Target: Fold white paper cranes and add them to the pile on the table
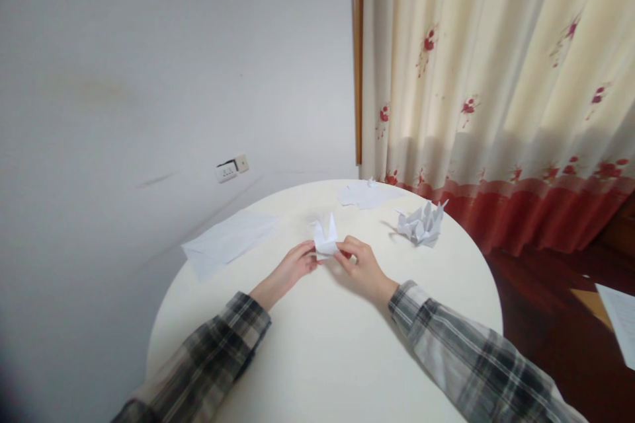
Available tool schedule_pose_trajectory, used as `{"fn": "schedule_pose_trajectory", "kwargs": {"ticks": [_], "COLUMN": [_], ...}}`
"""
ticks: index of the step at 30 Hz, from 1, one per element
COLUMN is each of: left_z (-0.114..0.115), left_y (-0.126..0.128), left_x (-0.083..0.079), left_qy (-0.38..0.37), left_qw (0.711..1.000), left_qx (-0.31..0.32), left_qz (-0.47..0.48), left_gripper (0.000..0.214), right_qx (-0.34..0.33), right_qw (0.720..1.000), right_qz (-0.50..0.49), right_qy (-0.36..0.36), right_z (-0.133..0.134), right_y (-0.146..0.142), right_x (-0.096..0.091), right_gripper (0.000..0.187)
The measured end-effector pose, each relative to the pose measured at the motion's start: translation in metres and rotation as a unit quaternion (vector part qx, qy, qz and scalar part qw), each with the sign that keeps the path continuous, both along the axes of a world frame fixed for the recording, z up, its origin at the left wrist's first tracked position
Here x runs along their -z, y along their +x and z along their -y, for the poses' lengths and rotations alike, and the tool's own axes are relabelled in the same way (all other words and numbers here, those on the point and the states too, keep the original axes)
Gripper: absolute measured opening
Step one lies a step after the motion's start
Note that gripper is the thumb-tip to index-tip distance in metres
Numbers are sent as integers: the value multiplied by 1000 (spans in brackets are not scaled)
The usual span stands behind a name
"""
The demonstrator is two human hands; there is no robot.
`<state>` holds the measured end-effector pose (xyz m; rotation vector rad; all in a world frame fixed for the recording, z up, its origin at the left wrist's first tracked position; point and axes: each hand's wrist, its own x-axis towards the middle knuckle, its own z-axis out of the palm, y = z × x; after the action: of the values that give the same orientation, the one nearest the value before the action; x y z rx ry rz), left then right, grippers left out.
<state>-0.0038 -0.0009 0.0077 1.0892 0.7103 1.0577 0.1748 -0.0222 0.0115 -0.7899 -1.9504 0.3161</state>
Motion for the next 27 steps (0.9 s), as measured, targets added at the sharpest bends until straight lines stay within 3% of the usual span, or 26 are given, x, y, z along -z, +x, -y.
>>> {"fn": "schedule_pose_trajectory", "kwargs": {"ticks": [4, 9, 13, 22, 27], "left_z": [8, 10, 4, -4, -5], "left_y": [3, 5, 3, 0, -1], "left_x": [-2, 2, 6, 8, 8], "left_qy": [22, 73, 77, 66, 50], "left_qw": [998, 992, 990, 993, 996], "left_qx": [45, -10, -43, -22, -3], "left_qz": [-37, -99, -111, -90, -74], "left_gripper": [28, 29, 26, 19, 18], "right_qx": [12, -2, -2, -1, 39], "right_qw": [998, 993, 994, 998, 973], "right_qz": [-41, -69, -55, 17, 122], "right_qy": [-50, -98, -94, 63, 190], "right_z": [-4, -7, -6, -18, -21], "right_y": [1, -2, -3, 9, 16], "right_x": [1, 4, 4, 11, 9], "right_gripper": [23, 26, 25, 18, 22]}}
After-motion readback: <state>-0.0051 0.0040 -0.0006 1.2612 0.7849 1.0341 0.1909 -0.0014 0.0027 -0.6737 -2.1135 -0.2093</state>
